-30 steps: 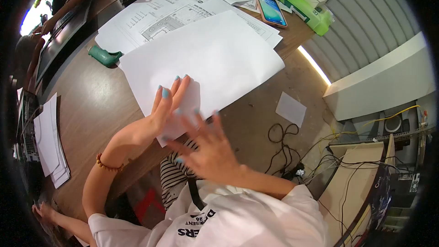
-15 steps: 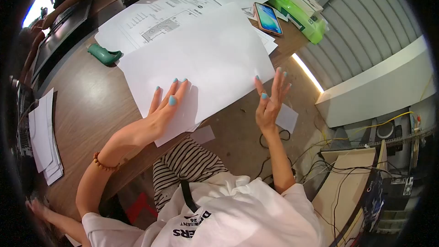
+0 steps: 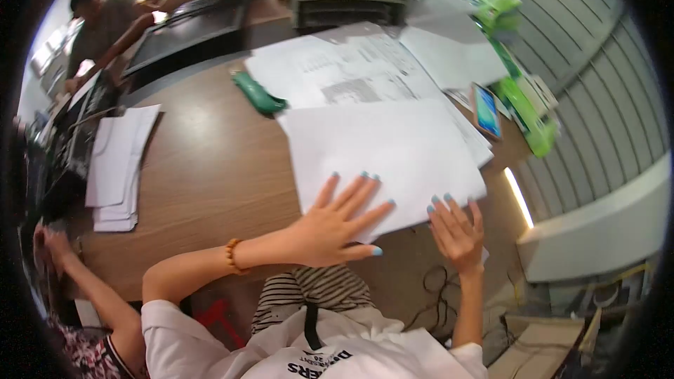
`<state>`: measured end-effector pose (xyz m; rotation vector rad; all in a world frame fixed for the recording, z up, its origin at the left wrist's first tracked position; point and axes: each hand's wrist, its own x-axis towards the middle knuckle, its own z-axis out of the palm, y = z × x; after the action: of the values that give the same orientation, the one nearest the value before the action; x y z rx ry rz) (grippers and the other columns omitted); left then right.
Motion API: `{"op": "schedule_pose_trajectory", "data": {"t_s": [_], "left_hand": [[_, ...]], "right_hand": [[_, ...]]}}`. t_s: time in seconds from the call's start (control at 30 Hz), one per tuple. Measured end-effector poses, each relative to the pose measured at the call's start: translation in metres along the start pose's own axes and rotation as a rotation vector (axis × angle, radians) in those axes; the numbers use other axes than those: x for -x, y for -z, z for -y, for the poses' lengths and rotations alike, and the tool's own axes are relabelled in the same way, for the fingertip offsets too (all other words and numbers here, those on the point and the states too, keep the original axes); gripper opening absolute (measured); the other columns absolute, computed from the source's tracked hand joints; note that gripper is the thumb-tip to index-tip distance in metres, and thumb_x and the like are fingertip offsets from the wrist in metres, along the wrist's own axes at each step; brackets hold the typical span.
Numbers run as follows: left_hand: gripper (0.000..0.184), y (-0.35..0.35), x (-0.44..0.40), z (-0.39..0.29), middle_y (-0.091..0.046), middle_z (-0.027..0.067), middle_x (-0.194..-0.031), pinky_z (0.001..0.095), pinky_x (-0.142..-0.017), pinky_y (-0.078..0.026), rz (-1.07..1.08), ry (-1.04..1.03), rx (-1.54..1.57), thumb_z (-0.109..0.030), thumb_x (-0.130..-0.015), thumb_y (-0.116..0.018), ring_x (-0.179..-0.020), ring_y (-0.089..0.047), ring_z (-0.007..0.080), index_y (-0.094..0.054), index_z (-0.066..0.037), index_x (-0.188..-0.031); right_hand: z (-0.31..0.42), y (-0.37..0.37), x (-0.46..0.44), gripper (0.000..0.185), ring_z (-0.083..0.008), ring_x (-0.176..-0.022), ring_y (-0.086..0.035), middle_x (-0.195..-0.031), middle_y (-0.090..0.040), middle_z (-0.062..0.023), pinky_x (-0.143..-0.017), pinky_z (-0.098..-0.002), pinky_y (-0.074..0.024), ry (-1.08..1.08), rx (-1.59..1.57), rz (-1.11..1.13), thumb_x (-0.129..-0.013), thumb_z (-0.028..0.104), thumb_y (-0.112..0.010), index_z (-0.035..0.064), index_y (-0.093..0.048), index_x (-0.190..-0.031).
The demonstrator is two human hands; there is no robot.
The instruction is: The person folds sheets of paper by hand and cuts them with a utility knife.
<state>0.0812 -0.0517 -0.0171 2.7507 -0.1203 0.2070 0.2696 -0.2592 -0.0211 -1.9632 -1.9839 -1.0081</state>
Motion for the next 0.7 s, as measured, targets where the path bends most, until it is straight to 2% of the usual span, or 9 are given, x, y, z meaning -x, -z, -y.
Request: {"op": "schedule_pose_trajectory", "data": {"t_s": [0.03, 0.1, 0.27, 0.47, 0.57, 0.63, 0.67, 0.7], "left_hand": [[0.068, -0.002, 0.0, 0.0, -0.014, 0.0231, -0.147, 0.0577, -0.107, -0.004, -0.031, -0.01, -0.018, -0.053, -0.09, -0.038, -0.138, -0.011, 0.037, -0.02, -0.016, -0.144], [0.068, -0.008, 0.001, 0.001, -0.017, 0.0239, -0.146, 0.0592, -0.106, -0.006, -0.097, -0.037, -0.011, -0.053, -0.089, -0.04, -0.136, -0.014, 0.0388, -0.023, -0.014, -0.143], [0.069, -0.014, -0.001, 0.003, -0.017, 0.0245, -0.145, 0.0591, -0.105, -0.007, -0.154, -0.033, -0.036, -0.053, -0.089, -0.042, -0.136, -0.013, 0.039, -0.025, -0.013, -0.142], [0.069, -0.019, -0.003, 0.005, -0.016, 0.0245, -0.146, 0.0581, -0.106, -0.004, -0.125, -0.057, -0.028, -0.053, -0.088, -0.043, -0.137, -0.011, 0.0381, -0.026, -0.014, -0.142], [0.069, -0.019, -0.004, 0.007, -0.016, 0.0246, -0.146, 0.0578, -0.106, -0.003, -0.112, -0.054, -0.027, -0.053, -0.087, -0.043, -0.137, -0.009, 0.0376, -0.025, -0.015, -0.142], [0.071, -0.019, -0.004, 0.007, -0.015, 0.0245, -0.146, 0.0579, -0.106, -0.003, -0.096, -0.063, -0.005, -0.053, -0.086, -0.047, -0.138, -0.008, 0.0373, -0.025, -0.014, -0.142], [0.071, -0.016, -0.004, 0.007, -0.015, 0.0245, -0.146, 0.0579, -0.106, -0.003, -0.108, -0.056, -0.021, -0.053, -0.086, -0.047, -0.138, -0.008, 0.0373, -0.025, -0.014, -0.142], [0.072, -0.013, -0.004, 0.007, -0.014, 0.0245, -0.146, 0.0578, -0.107, -0.003, -0.077, -0.056, -0.017, -0.052, -0.085, -0.049, -0.138, -0.008, 0.0373, -0.025, -0.014, -0.142]], "right_hand": [[0.003, -0.002, -0.005, 0.025, -0.023, -0.114, -0.053, -0.115, -0.06, -0.0095, -0.102, -0.0485, -0.0327, 0.027, -0.026, -0.033, -0.075, 0.004, -0.063, 0.0037, -0.066, -0.099], [-0.004, -0.005, -0.005, 0.02, -0.0213, -0.107, -0.058, -0.104, -0.065, -0.0069, -0.101, -0.05, -0.0329, 0.056, 0.007, 0.028, -0.076, 0.005, -0.063, 0.0042, -0.067, -0.096], [-0.03, 0.001, 0.009, 0.018, -0.0235, -0.105, -0.059, -0.103, -0.065, -0.0083, -0.101, -0.0509, -0.0319, 0.067, 0.1, -0.009, -0.08, 0.005, -0.059, 0.0013, -0.066, -0.097], [-0.071, -0.001, 0.038, 0.019, -0.0246, -0.107, -0.058, -0.103, -0.065, -0.01, -0.102, -0.0519, -0.0308, 0.02, 0.182, -0.039, -0.081, 0.002, -0.057, -0.0009, -0.065, -0.098], [-0.109, -0.003, 0.071, 0.021, -0.0272, -0.105, -0.058, -0.105, -0.064, -0.0105, -0.103, -0.0494, -0.0312, -0.072, 0.244, -0.065, -0.08, -0.001, -0.058, -0.0011, -0.063, -0.1], [-0.15, -0.006, 0.121, 0.023, -0.0285, -0.108, -0.057, -0.107, -0.063, -0.012, -0.103, -0.0484, -0.0316, -0.276, 0.311, -0.009, -0.08, -0.001, -0.059, -0.0026, -0.062, -0.102], [-0.148, -0.004, 0.122, 0.023, -0.0285, -0.108, -0.057, -0.107, -0.063, -0.012, -0.103, -0.0484, -0.0316, -0.267, 0.31, -0.028, -0.08, -0.001, -0.059, -0.0026, -0.062, -0.102], [-0.141, 0.001, 0.119, 0.024, -0.0288, -0.107, -0.057, -0.105, -0.064, -0.0117, -0.102, -0.0494, -0.033, -0.35, 0.244, -0.066, -0.08, 0.001, -0.058, -0.0022, -0.062, -0.104]]}}
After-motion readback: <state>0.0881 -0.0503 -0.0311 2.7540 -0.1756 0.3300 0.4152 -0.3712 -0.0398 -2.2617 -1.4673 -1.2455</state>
